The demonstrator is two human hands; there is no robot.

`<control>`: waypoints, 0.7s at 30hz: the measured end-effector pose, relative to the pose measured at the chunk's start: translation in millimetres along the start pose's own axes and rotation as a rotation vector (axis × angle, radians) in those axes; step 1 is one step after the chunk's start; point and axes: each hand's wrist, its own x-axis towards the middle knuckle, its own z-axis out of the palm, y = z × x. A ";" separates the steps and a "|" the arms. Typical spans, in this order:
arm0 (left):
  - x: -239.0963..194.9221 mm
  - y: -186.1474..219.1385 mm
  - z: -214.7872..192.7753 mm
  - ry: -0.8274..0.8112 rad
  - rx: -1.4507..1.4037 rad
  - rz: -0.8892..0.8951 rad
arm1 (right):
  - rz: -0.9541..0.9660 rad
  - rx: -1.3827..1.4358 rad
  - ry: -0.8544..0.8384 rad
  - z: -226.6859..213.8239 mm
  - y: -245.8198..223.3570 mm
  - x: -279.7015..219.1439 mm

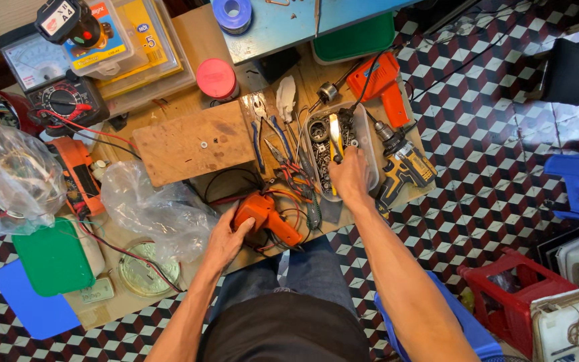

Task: The person works on an orange handheld device, using a screwdriver to remove screws and disassemble the casing. They then use pliers to strip wires and manipulate small components, including a metal spring and a small cylindrical part, on a cluttered workbench.

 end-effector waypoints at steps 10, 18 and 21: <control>-46.1 117.5 42.9 0.183 0.194 0.458 | 0.140 0.177 -0.355 -87.5 25.4 15.8; 46.2 148.5 145.9 0.060 0.406 0.460 | 0.110 0.501 -0.418 -110.8 43.4 12.9; 78.0 140.6 170.2 -0.107 0.598 0.284 | 0.126 0.699 -0.421 -96.9 51.1 7.8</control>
